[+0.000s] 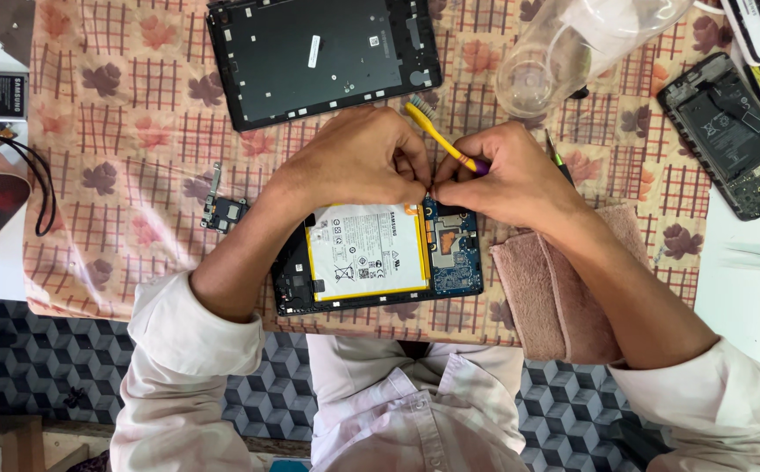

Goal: The person uses a toothbrush to clean the internal components of a disassembled tablet, then uses a screwdriver to adjust connectors and parts on the motherboard. The person works on the device placed on a table with other disassembled parts nearby.

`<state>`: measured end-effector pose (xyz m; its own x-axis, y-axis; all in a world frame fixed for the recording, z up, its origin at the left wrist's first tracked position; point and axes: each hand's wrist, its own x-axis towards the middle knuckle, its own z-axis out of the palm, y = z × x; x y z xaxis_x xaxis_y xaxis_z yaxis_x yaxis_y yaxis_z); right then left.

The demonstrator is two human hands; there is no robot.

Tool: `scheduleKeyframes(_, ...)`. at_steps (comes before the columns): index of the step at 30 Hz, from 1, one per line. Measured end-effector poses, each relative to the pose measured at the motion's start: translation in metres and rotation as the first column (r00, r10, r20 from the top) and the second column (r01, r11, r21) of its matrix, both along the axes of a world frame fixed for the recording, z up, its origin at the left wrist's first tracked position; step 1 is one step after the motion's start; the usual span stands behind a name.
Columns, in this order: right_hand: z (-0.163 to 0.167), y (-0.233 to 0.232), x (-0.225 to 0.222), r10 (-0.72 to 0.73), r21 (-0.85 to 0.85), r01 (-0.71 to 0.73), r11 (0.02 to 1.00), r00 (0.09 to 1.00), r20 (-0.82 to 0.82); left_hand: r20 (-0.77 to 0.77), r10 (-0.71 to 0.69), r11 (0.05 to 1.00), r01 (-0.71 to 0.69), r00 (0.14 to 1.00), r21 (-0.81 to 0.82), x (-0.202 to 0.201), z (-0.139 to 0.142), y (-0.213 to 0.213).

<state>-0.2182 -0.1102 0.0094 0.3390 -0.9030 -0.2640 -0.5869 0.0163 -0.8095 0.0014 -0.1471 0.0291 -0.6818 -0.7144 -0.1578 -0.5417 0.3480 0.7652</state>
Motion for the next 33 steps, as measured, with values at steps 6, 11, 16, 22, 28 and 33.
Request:
scheduleKeyframes(6, -0.002, 0.001, -0.001, -0.005, 0.027, 0.003, 1.000, 0.998, 0.068, 0.029, 0.029, 1.000, -0.029, 0.999, 0.006, -0.002, 0.000, 0.001)
scheduleKeyframes(11, -0.001, 0.000, -0.001, -0.003, 0.037, 0.001, 0.999, 0.998, 0.059, 0.062, 0.094, 0.994, -0.097, 0.994, 0.046, -0.005, 0.003, 0.003)
scheduleKeyframes(16, -0.002, -0.001, -0.001, -0.016, 0.062, 0.010, 0.998, 0.995, 0.099, 0.048, 0.151, 0.986, -0.154, 0.987, 0.070, -0.007, 0.003, 0.004)
scheduleKeyframes(22, -0.004, -0.003, 0.001, -0.012, 0.087, 0.003, 0.996, 0.995, 0.099, 0.111, 0.132, 0.976, -0.148, 0.985, 0.160, -0.008, 0.001, 0.000)
scheduleKeyframes(28, -0.003, -0.004, -0.001, -0.015, 0.135, 0.004, 0.991, 0.997, 0.076, -0.151, -0.003, 0.912, 0.065, 0.989, 0.406, 0.000, -0.007, -0.013)
scheduleKeyframes(33, -0.003, -0.004, -0.007, -0.078, 0.152, 0.046, 0.987, 0.975, 0.208, -0.223, -0.066, 0.894, 0.156, 0.973, 0.420, 0.008, -0.014, -0.018)
